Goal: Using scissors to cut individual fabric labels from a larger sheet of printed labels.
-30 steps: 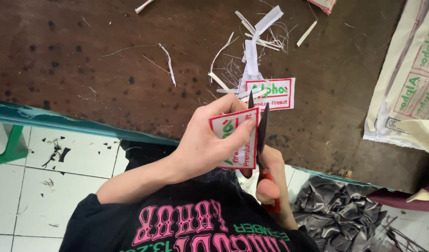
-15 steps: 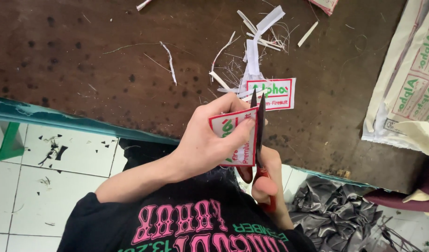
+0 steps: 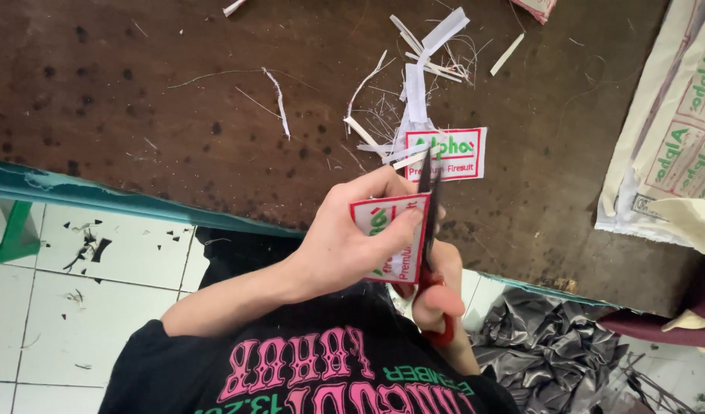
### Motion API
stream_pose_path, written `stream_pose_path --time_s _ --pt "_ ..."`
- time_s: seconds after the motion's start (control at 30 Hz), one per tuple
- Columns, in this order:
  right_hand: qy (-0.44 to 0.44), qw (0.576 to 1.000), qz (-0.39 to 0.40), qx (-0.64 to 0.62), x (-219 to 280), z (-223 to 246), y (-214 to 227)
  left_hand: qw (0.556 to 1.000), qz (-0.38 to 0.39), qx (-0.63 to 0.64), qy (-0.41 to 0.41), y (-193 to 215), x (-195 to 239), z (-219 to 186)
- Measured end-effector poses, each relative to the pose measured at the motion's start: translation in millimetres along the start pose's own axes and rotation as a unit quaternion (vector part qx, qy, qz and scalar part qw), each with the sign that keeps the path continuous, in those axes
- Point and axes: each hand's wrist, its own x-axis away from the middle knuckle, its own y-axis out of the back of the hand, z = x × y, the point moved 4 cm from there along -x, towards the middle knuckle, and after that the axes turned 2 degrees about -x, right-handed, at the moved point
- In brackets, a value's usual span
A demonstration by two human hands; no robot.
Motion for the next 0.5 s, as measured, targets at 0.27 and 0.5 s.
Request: stream_pose_path --time_s 0.27,0.5 --pt "0.030 0.996 -0.058 -0.068 14.7 -18.8 20.3 0.984 0.021 -0.125 -0.126 11.9 -7.8 -13.5" --pt "-0.021 0.997 -0.054 -0.043 21.7 -20.2 36.2 0.904 0.039 -0.374 -0.205 72.9 -56.5 -86.8"
